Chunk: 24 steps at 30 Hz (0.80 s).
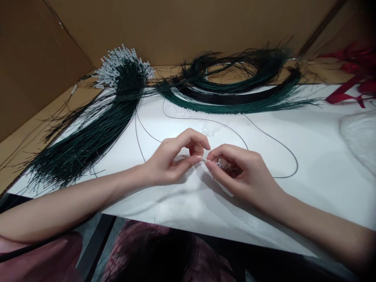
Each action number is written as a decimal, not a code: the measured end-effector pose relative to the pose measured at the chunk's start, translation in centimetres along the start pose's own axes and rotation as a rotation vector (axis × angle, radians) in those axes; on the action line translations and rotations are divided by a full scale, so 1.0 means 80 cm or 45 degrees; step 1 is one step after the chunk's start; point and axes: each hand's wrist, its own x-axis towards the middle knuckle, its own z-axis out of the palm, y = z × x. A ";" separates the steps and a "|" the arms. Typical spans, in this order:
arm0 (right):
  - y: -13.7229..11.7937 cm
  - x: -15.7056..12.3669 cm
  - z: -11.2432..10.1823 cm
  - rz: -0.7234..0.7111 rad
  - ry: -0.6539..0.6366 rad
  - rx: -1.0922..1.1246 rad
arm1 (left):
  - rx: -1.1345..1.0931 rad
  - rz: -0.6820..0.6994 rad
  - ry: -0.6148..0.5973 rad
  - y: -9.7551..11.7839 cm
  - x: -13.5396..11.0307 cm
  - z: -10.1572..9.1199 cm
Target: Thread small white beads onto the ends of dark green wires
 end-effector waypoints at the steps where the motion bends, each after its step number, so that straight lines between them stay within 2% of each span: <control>1: 0.000 0.000 0.000 0.002 0.000 0.003 | -0.016 -0.009 0.004 0.000 0.000 0.000; 7: -0.002 0.000 -0.002 0.043 -0.015 0.186 | -0.242 -0.253 0.051 0.000 0.001 -0.003; 11: -0.007 0.001 -0.001 0.061 -0.001 0.386 | -0.207 -0.333 0.014 0.004 0.005 -0.003; 16: -0.010 0.000 0.003 0.074 0.027 0.503 | -0.081 -0.296 -0.117 0.010 0.011 -0.002; 24: -0.011 -0.004 0.007 0.082 0.077 0.552 | 0.185 -0.181 -0.152 0.016 0.015 0.007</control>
